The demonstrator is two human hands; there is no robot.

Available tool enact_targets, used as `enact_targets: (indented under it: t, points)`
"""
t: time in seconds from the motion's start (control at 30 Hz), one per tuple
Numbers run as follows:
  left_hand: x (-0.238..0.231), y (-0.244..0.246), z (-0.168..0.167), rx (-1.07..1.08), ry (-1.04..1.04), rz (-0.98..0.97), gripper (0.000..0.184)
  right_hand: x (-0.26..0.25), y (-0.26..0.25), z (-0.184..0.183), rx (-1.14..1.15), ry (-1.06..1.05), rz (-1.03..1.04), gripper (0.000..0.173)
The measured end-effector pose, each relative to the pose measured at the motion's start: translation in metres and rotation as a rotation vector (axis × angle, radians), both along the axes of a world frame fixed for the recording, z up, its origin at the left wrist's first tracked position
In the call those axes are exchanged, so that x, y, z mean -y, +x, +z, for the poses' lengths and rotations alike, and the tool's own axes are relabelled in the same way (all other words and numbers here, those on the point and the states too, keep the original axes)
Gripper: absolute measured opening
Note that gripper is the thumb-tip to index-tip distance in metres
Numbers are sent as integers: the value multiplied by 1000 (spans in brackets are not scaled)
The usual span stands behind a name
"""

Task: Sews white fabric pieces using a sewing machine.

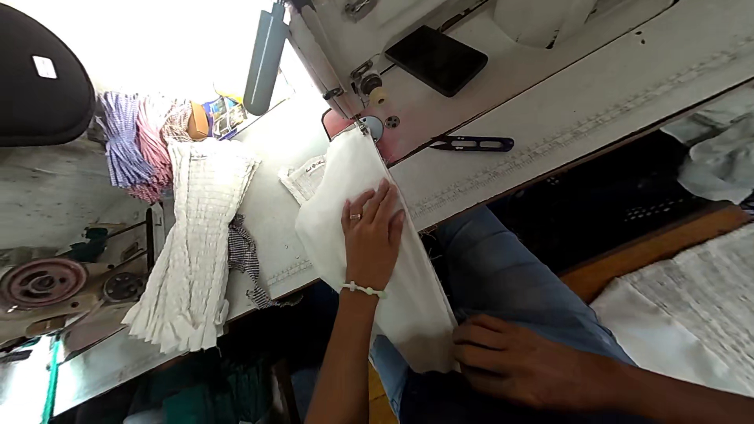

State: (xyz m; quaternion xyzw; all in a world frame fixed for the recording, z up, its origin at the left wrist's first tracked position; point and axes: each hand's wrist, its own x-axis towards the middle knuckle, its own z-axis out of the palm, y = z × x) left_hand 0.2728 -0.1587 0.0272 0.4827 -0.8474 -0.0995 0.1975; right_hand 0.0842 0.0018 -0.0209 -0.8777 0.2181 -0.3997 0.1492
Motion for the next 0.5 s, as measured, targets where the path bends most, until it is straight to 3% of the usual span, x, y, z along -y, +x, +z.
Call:
enact_targets:
  t: [0.5]
  points:
    - [67,7,6,32,8,-113,41,33,-1,2,-12,-46,-250,13]
